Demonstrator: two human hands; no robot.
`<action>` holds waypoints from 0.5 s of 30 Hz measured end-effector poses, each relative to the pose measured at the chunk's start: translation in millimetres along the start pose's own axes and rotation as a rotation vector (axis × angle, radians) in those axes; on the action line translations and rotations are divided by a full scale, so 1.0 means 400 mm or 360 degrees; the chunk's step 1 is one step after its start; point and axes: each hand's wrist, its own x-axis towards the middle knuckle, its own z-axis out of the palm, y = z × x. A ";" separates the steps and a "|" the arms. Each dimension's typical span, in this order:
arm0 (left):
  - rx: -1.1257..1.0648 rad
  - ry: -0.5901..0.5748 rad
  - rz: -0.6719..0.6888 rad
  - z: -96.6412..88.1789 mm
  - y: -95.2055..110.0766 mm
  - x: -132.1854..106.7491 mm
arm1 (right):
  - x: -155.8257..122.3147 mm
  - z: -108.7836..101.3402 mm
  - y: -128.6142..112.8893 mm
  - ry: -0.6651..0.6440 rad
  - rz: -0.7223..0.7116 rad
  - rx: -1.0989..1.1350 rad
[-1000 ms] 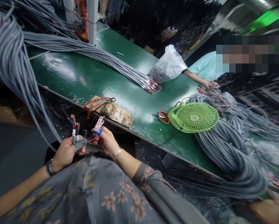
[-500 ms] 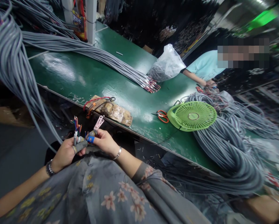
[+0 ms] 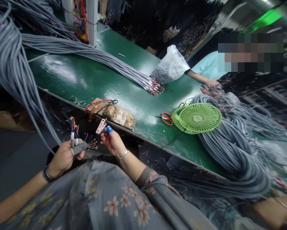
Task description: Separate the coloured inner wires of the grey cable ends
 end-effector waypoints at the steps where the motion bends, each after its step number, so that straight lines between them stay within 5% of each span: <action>1: -0.0021 -0.0049 -0.0029 -0.001 0.007 0.002 | 0.004 -0.002 -0.004 -0.0024 0.0016 -0.0032; 7: -0.0151 -0.0267 -0.0163 -0.007 0.037 0.028 | 0.026 0.009 -0.013 -0.0434 -0.0071 -0.0242; 12: -0.0119 -0.0366 -0.0154 0.010 0.044 0.052 | 0.032 0.022 -0.001 -0.0140 -0.0490 -0.0366; 15: -0.0086 -0.0391 -0.0131 0.019 0.040 0.065 | 0.039 0.030 0.003 -0.0089 -0.0486 -0.0371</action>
